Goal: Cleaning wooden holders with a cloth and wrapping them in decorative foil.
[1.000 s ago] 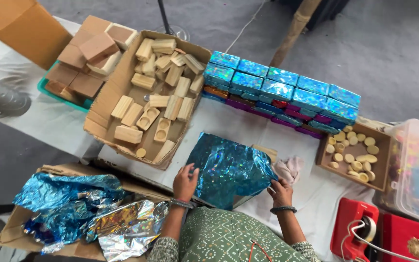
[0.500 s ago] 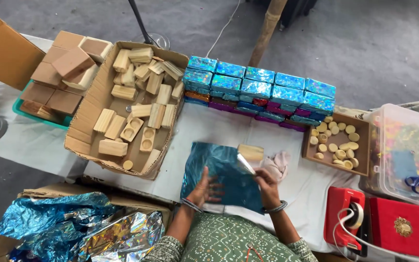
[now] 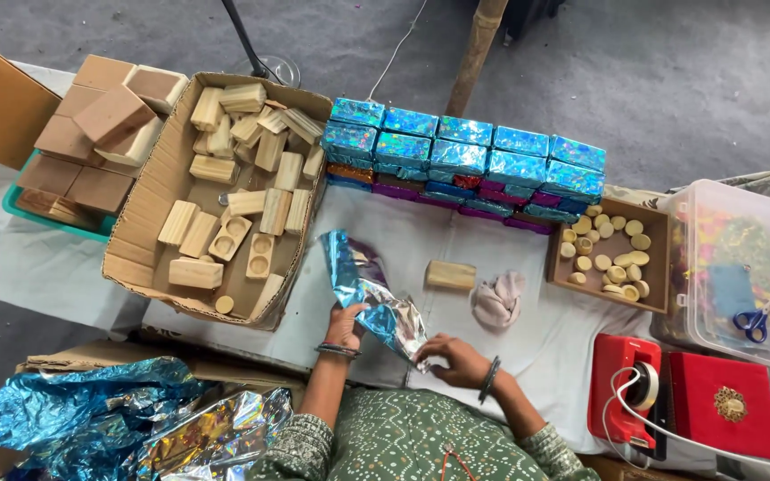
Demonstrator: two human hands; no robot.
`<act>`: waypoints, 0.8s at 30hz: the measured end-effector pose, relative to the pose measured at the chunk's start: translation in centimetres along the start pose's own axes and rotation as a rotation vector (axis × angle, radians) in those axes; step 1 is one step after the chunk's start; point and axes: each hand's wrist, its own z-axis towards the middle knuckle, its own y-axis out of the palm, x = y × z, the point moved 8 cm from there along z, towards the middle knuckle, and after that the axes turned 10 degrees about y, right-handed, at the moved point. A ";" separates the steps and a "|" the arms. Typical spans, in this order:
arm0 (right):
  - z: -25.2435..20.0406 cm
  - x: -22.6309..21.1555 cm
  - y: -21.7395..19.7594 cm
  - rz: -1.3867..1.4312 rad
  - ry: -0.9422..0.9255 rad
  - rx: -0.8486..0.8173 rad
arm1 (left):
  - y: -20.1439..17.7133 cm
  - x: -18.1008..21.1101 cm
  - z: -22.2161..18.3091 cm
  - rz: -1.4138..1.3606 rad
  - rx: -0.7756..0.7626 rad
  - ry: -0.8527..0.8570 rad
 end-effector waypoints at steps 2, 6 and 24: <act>0.5 5.9 -1.3 0.040 0.063 0.150 | -2.5 -1.8 0.2 -0.028 0.065 -0.080; 1.8 15.6 -6.7 -0.182 0.467 0.584 | -7.2 -6.3 -0.3 -0.033 0.209 -0.240; 1.6 20.8 -14.9 -0.591 0.733 0.811 | -2.5 -10.0 -1.9 -0.033 0.008 -0.301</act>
